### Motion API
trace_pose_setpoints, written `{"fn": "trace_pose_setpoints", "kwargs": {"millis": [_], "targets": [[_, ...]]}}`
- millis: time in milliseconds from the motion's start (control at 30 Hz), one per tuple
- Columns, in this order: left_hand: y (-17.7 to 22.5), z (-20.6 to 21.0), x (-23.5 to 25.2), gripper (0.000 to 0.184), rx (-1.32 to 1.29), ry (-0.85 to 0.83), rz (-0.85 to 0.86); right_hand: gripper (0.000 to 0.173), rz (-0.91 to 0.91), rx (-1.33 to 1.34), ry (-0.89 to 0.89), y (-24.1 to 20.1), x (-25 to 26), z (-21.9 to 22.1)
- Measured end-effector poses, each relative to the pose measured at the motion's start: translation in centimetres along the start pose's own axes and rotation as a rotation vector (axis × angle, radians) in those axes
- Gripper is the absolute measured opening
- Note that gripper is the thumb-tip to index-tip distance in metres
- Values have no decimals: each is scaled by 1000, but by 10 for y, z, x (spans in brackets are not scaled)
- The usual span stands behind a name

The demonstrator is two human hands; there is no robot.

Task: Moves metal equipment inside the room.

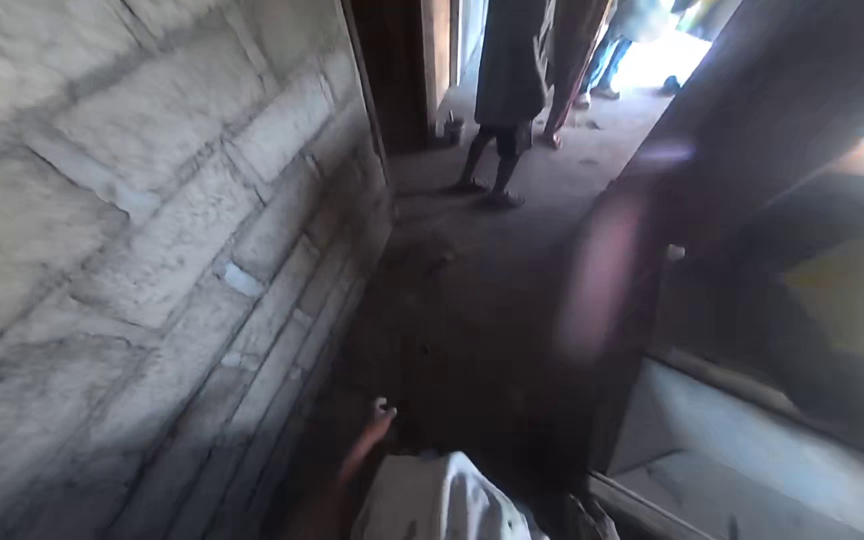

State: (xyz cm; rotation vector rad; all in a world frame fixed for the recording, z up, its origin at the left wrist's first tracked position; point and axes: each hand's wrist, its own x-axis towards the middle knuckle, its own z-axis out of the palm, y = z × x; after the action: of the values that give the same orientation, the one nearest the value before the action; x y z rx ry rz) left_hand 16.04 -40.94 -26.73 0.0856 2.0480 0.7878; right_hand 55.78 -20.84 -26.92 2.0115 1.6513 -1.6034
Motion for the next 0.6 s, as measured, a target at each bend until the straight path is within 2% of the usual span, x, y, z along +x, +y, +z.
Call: {"fn": "trace_pose_setpoints", "kwargs": {"millis": [200, 267, 367, 467, 533, 600], "targets": [[-37, 2, -17, 54, -11, 59, -155, 34, 48, -2, -107, -4, 26, -9], [-56, 12, -30, 51, -40, 68, -177, 33, 70, -57, -147, -3, 30, -19], [-59, 29, -67, 50, -25, 67, -243, 34, 132, -159, -198, -4, 39, -38], [-81, 56, -90, 49, -29, 73, -274, 33, 113, -222, -244, -8, 52, -60], [-99, 76, -106, 50, -127, 108, -312, 31, 58, -259, -251, -1, 68, -71], [-99, 89, -130, 52, -250, 178, -370, 33, 33, -318, -259, -8, 75, -80]]}}
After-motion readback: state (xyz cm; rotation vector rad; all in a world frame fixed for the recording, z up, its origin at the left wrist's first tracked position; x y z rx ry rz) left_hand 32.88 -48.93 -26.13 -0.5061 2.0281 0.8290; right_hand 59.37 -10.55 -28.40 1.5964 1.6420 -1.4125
